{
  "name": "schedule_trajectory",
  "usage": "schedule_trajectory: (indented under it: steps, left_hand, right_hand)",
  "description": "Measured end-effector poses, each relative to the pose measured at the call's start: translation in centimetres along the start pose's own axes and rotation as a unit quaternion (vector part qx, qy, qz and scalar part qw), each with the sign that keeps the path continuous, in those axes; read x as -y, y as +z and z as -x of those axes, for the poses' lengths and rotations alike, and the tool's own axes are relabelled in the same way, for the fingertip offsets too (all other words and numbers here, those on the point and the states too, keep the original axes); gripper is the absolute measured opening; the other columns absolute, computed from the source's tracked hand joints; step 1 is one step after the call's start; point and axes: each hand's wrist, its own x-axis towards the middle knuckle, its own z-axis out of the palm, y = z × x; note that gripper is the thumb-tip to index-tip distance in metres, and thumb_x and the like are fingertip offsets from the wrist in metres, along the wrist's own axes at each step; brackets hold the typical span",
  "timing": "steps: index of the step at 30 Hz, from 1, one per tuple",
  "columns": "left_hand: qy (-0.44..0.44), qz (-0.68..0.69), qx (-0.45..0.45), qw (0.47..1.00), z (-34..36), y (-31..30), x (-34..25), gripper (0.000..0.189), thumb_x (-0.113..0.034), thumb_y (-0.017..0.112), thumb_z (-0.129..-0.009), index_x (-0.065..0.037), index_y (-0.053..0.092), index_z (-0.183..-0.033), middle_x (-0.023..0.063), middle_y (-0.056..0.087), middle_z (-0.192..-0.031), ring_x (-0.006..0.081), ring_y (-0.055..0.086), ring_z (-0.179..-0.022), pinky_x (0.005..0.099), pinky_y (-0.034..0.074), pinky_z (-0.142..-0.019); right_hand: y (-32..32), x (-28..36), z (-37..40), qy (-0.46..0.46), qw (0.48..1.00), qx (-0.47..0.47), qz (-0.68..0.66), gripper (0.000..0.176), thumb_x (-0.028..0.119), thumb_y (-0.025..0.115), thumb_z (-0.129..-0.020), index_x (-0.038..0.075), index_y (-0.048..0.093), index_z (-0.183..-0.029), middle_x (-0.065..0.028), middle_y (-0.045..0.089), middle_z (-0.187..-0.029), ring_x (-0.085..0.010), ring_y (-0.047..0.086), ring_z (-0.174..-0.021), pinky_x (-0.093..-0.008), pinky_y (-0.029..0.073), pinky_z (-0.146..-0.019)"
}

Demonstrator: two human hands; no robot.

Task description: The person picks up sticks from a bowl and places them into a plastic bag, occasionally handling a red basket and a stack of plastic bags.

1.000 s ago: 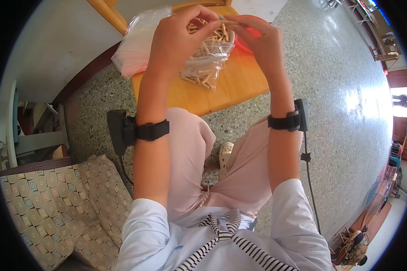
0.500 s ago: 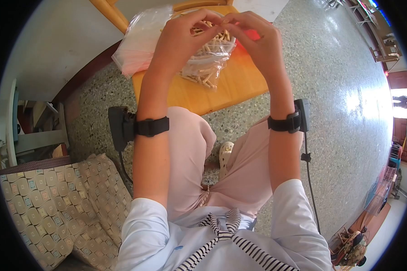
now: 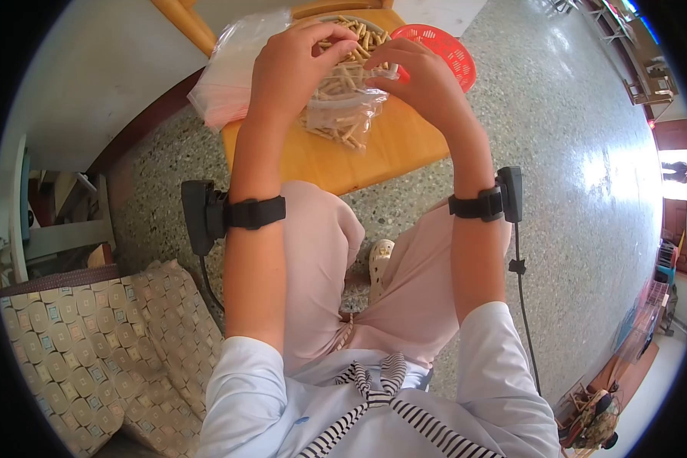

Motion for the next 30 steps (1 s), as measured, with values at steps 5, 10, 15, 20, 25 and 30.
schedule_trajectory:
  steps: [5,10,15,20,25,30]
  left_hand:
    - [0.001,-0.051,-0.007,0.999,0.2,-0.2,0.1,0.020,-0.031,0.071,-0.086,-0.015,0.076,-0.098,0.0027,0.072,-0.090,0.0200,0.065,-0.076,0.0318,0.050,-0.067]
    - [-0.048,-0.069,0.153,0.985,0.4,0.6,1.0,0.025,-0.034,0.066,-0.089,-0.015,0.076,-0.101,0.0081,0.071,-0.097,0.0301,0.066,-0.088,0.0373,0.051,-0.077]
    - [0.008,-0.017,0.049,0.999,0.0,0.4,1.9,0.025,-0.033,0.066,-0.089,-0.015,0.076,-0.103,0.0091,0.071,-0.097,0.0291,0.066,-0.091,0.0385,0.051,-0.078]
    - [-0.069,-0.111,-0.003,0.991,0.2,0.5,4.1,0.022,-0.028,0.067,-0.087,-0.017,0.076,-0.104,0.0066,0.073,-0.098,0.0267,0.067,-0.091,0.0376,0.052,-0.078]
    - [-0.078,-0.139,0.077,0.984,0.1,1.7,5.8,0.022,-0.026,0.070,-0.085,-0.018,0.076,-0.105,0.0043,0.071,-0.101,0.0261,0.066,-0.095,0.0379,0.053,-0.081]
    - [-0.049,-0.242,0.067,0.967,-0.1,2.7,6.0,0.020,-0.022,0.069,-0.084,-0.019,0.075,-0.103,0.0049,0.068,-0.108,0.0309,0.060,-0.104,0.0420,0.053,-0.086]
  right_hand:
    - [0.1,-1.1,0.1,-0.002,1.000,0.026,-0.007,0.017,0.021,0.076,-0.080,0.008,0.074,-0.091,-0.0078,0.067,-0.105,-0.0278,0.064,-0.094,-0.0380,0.051,-0.082]
    - [-0.3,-0.3,-0.1,0.020,0.997,0.064,-0.035,0.015,0.019,0.075,-0.080,0.009,0.075,-0.091,-0.0079,0.066,-0.109,-0.0284,0.063,-0.099,-0.0379,0.051,-0.084]
    - [-0.4,-0.8,0.1,-0.005,0.997,0.062,-0.040,0.015,0.019,0.074,-0.080,0.009,0.075,-0.092,-0.0086,0.066,-0.113,-0.0282,0.063,-0.101,-0.0377,0.051,-0.085]
    - [-0.3,-0.5,0.1,0.019,0.995,0.080,-0.065,0.017,0.021,0.074,-0.081,0.009,0.075,-0.093,-0.0088,0.066,-0.113,-0.0276,0.063,-0.101,-0.0372,0.051,-0.086]
    - [-0.1,-0.4,0.0,0.043,0.991,0.101,-0.081,0.017,0.021,0.073,-0.083,0.007,0.074,-0.093,-0.0077,0.068,-0.108,-0.0273,0.064,-0.093,-0.0366,0.052,-0.081]
    - [0.0,-0.5,0.1,-0.002,0.996,0.072,-0.061,0.016,0.019,0.072,-0.083,0.006,0.074,-0.092,-0.0062,0.069,-0.102,-0.0262,0.064,-0.088,-0.0360,0.052,-0.077]
